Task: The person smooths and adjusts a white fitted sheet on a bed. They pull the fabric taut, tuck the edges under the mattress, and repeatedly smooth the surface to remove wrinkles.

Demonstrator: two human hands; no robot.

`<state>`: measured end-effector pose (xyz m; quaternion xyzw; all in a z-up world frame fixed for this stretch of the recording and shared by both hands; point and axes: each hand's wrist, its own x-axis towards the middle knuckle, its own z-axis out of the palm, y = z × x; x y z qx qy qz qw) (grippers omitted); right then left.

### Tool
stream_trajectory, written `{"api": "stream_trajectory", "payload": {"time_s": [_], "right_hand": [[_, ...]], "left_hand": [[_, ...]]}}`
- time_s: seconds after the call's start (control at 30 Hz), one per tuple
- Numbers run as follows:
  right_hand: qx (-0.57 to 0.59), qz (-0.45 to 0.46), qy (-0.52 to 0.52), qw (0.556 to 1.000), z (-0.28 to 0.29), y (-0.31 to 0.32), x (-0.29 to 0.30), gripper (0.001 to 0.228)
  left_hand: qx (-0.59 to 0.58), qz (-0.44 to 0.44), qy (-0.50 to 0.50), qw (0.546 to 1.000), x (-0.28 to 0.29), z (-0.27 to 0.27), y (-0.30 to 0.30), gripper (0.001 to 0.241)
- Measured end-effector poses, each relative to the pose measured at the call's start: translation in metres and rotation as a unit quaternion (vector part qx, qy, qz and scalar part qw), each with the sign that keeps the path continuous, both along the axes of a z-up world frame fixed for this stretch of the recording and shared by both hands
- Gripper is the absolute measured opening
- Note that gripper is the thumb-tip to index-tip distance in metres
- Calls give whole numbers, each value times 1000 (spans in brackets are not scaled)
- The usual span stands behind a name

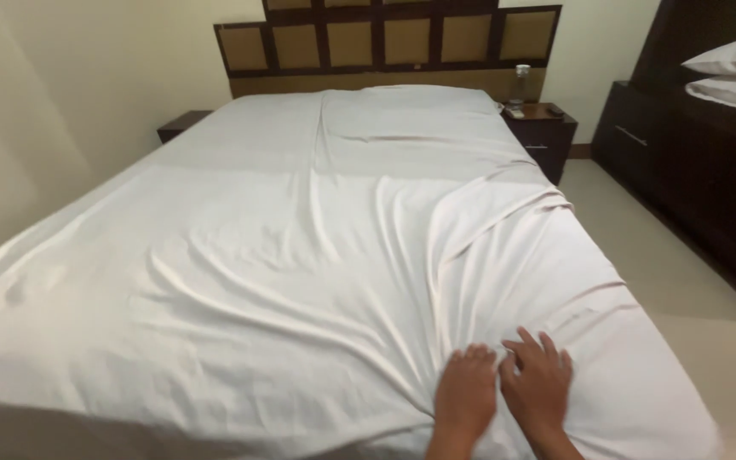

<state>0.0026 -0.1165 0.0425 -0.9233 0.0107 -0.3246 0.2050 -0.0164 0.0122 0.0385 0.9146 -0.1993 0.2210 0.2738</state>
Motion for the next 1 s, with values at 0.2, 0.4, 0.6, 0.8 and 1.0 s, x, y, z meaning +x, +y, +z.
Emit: {"api": "stream_trajectory", "payload": {"time_s": [0.2,0.4,0.6,0.8,1.0], "right_hand": [[0,56,-47,997,12,-29,-15,24],[9,174,-14,985,28,-83,-24,11],[27,157,-93,983,9,-80,-22,6],[14,172,-145,974,3,-85,-18,7],[-1,160,-204,966,-10,-92,-15,10]], "left_hand": [[-13,-39,3,999,-34,44,0,34],[-85,-129,100,983,-39,43,1,29],[-110,-123,-45,985,-30,18,3,38],[-86,-80,-31,993,-37,33,3,41],[-80,-86,2,993,-38,26,3,43]]}}
